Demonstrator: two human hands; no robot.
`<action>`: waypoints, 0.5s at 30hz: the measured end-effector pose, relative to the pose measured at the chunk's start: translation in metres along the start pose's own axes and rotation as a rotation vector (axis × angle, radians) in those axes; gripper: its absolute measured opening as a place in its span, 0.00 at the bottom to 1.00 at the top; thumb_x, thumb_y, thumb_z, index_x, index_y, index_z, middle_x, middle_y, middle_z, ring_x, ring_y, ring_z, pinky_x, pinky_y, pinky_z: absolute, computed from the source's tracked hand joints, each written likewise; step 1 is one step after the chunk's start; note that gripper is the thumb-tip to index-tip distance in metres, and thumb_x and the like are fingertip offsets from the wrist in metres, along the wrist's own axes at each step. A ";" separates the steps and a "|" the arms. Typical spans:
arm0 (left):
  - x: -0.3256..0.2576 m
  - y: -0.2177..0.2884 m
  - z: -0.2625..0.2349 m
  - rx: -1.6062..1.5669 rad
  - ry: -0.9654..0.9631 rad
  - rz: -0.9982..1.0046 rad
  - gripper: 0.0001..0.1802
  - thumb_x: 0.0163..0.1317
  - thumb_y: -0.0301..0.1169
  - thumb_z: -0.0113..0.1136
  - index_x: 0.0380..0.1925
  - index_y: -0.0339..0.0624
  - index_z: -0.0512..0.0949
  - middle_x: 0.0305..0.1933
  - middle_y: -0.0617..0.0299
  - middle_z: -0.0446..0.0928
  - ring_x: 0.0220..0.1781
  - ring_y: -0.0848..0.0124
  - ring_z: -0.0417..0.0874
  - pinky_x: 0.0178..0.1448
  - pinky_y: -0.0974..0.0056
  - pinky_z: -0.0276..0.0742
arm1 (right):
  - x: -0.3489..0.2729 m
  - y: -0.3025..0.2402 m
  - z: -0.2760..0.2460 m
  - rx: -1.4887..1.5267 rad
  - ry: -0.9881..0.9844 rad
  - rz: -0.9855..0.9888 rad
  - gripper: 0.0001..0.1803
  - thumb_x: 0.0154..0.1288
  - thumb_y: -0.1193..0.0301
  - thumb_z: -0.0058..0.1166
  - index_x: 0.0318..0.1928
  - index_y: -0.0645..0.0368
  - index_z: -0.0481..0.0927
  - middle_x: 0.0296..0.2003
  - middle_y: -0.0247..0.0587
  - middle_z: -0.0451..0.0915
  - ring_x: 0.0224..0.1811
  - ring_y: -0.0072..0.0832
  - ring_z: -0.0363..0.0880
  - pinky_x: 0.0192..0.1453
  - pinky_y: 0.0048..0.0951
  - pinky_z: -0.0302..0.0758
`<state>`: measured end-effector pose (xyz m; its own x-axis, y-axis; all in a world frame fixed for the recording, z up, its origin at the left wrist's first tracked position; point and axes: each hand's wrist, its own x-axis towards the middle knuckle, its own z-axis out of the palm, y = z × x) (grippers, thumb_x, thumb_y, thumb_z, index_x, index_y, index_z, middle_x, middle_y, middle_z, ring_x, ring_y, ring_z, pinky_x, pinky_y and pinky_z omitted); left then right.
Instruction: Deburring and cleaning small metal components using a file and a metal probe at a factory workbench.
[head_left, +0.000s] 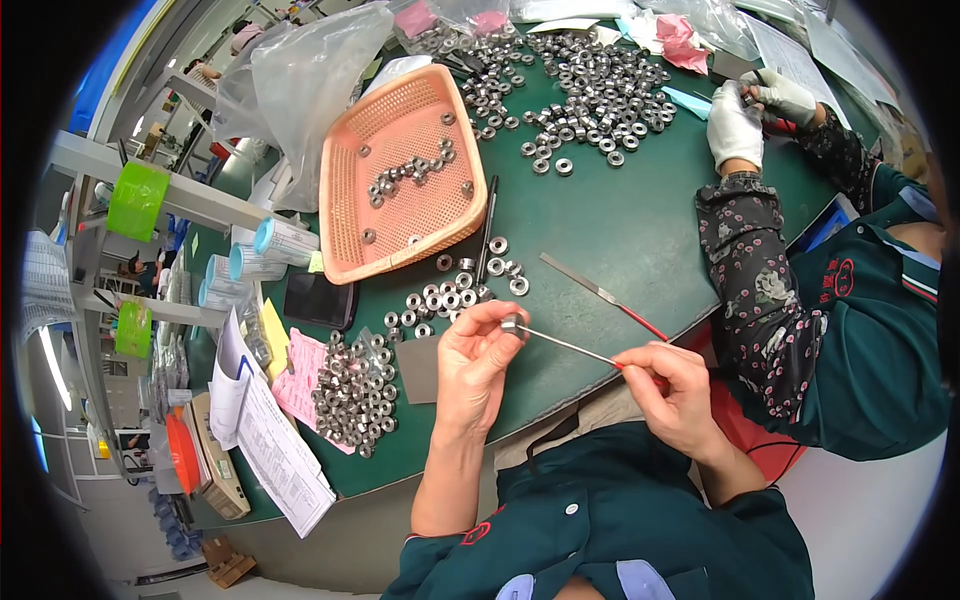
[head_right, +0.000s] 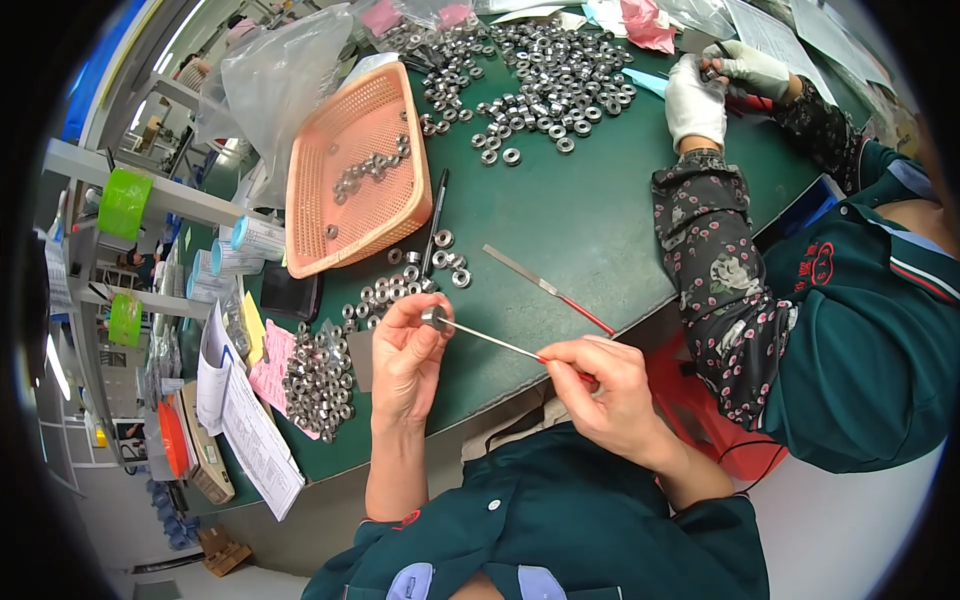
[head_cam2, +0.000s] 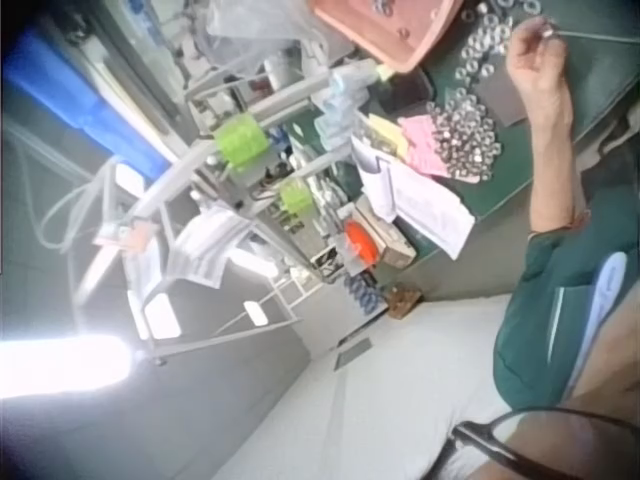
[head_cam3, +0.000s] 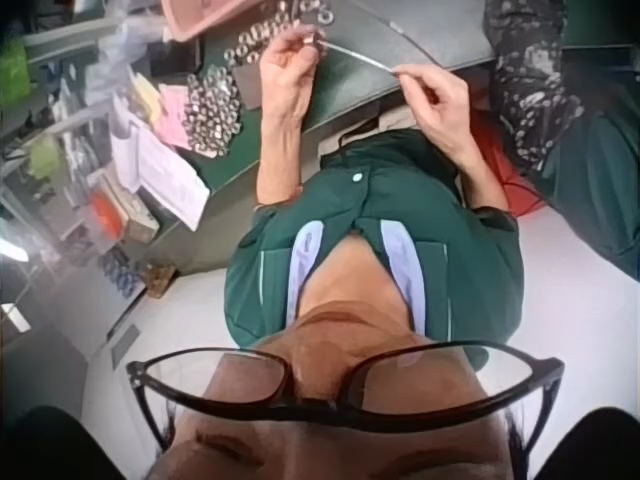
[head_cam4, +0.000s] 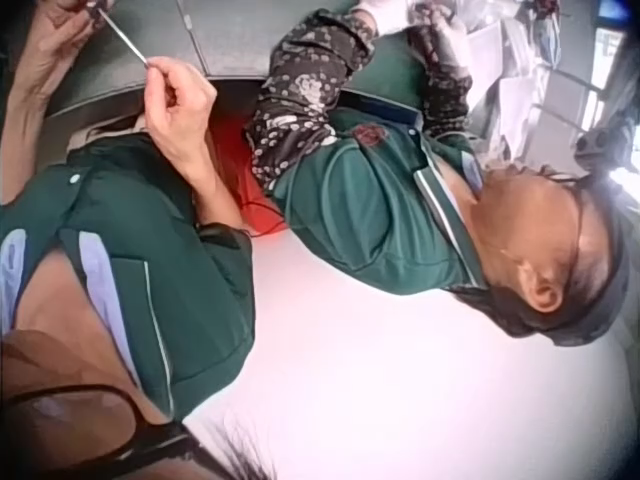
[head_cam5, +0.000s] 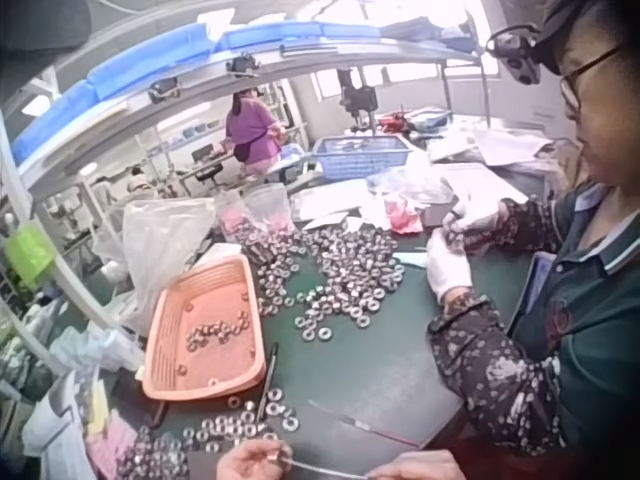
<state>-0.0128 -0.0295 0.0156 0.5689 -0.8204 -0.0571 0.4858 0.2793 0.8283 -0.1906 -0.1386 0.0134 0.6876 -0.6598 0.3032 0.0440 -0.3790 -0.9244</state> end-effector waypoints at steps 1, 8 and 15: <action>-0.001 -0.003 0.001 -0.026 -0.035 -0.064 0.14 0.51 0.20 0.62 0.39 0.33 0.74 0.36 0.57 0.76 0.36 0.73 0.76 0.45 0.72 0.71 | 0.005 0.000 0.004 -0.011 -0.002 -0.060 0.04 0.50 0.83 0.53 0.30 0.66 0.77 0.15 0.36 0.71 0.15 0.23 0.66 0.18 0.23 0.60; -0.007 0.004 0.003 -0.001 -0.051 -0.090 0.12 0.54 0.26 0.61 0.36 0.33 0.74 0.32 0.59 0.76 0.33 0.74 0.75 0.39 0.72 0.71 | 0.028 -0.002 0.008 -0.105 0.085 -0.233 0.05 0.46 0.84 0.55 0.26 0.63 0.77 0.15 0.38 0.70 0.16 0.31 0.66 0.21 0.28 0.63; -0.008 0.007 0.000 -0.047 0.030 -0.103 0.11 0.51 0.25 0.62 0.36 0.34 0.75 0.32 0.59 0.76 0.31 0.75 0.74 0.37 0.72 0.70 | 0.041 -0.006 0.012 -0.185 0.116 -0.302 0.04 0.47 0.82 0.57 0.25 0.62 0.76 0.16 0.38 0.69 0.17 0.32 0.65 0.22 0.30 0.63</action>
<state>-0.0141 -0.0211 0.0222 0.5335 -0.8309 -0.1581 0.5730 0.2175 0.7902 -0.1542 -0.1554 0.0280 0.5767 -0.5653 0.5899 0.0937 -0.6715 -0.7351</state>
